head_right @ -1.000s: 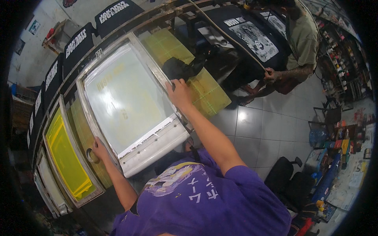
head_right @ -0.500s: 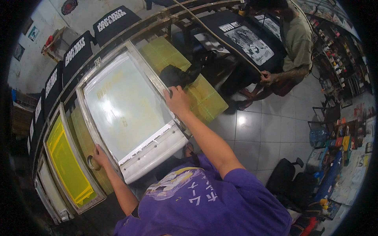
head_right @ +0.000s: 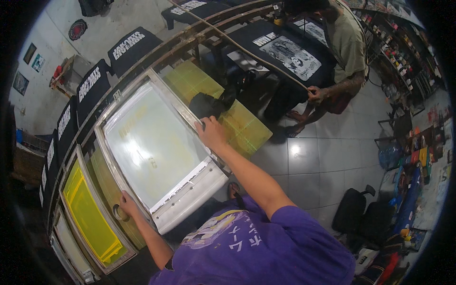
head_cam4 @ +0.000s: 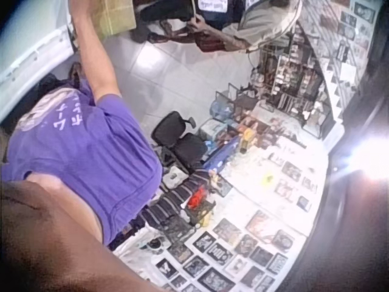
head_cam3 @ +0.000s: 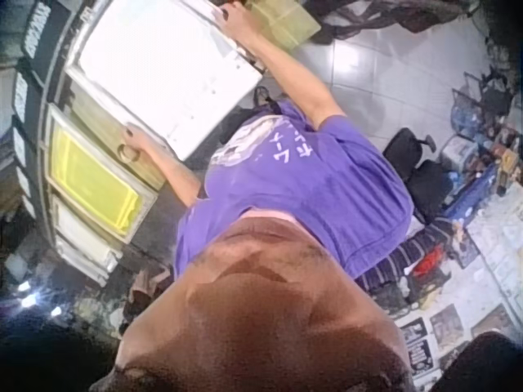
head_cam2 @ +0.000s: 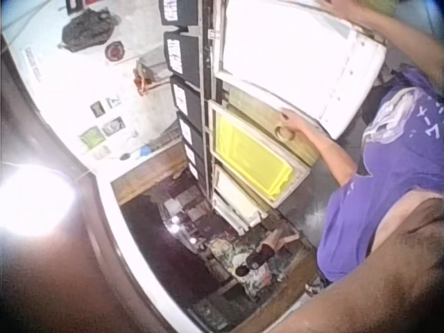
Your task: The person positions a screen printing frame over a black t-shirt on a press, then walks to a table to mix purple ink in a container using a spatula. The person returns to the press and applies the ink to the screen mesh with the spatula.
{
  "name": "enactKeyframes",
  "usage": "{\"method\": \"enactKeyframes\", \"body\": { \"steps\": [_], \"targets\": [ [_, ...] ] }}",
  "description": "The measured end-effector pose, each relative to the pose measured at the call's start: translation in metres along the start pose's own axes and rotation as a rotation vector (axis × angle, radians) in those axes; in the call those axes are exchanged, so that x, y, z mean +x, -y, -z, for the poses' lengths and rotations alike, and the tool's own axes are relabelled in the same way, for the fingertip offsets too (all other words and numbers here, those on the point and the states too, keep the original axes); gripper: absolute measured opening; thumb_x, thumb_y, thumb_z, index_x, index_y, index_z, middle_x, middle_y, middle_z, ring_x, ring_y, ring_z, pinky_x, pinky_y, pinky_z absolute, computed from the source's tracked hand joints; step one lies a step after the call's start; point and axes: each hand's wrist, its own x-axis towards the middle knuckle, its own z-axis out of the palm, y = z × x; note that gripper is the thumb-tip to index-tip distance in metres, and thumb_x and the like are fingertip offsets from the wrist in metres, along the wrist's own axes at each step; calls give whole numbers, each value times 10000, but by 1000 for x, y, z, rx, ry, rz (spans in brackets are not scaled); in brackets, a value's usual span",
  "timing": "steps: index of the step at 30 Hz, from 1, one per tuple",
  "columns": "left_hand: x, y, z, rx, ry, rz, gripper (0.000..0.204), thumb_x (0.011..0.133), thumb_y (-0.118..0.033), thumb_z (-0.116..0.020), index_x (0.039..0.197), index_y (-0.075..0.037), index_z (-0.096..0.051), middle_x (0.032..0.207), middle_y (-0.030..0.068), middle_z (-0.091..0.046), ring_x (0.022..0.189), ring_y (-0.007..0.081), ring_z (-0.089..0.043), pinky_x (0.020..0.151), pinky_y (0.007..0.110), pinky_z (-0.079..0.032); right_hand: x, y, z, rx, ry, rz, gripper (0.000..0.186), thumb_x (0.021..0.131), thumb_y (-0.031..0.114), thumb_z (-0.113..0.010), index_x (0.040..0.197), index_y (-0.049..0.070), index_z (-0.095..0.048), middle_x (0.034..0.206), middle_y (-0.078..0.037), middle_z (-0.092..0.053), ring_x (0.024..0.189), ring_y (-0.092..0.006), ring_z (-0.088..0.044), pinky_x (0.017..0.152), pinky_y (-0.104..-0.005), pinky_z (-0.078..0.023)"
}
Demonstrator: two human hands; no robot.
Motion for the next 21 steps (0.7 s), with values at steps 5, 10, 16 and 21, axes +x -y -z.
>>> {"method": "enactKeyframes", "body": {
  "steps": [5,10,16,21],
  "targets": [
    [-3,-6,1,19,-4,-20,508,1004,-447,-584,1163,17,-714,1119,195,-733,1029,343,-684,903,399,-511,-1,1,2,1,-1,-2,407,968,414,-606,1117,45,-690,1085,-204,-626,1001,-404,-640,864,-483,-513],
    [-5,-10,3,23,-15,-10,511,1000,-460,-585,1162,6,-720,1122,186,-735,1032,340,-685,905,400,-512,-2,3,3,19,-23,23,402,965,410,-609,1110,43,-690,1076,-201,-625,991,-401,-641,852,-480,-515],
    [-1,6,3,-11,3,-35,510,994,-459,-596,1161,6,-721,1112,186,-738,1013,332,-690,896,397,-514,0,0,-1,32,-13,8,403,963,418,-607,1101,49,-694,1075,-194,-628,971,-394,-648,831,-480,-525],
    [-4,-2,2,32,-8,-4,506,989,-455,-607,1152,10,-723,1097,188,-740,1001,330,-692,890,396,-515,0,-2,-2,-21,-15,23,414,968,433,-600,1104,53,-693,1079,-194,-629,975,-398,-647,839,-484,-524]
  ]
}}
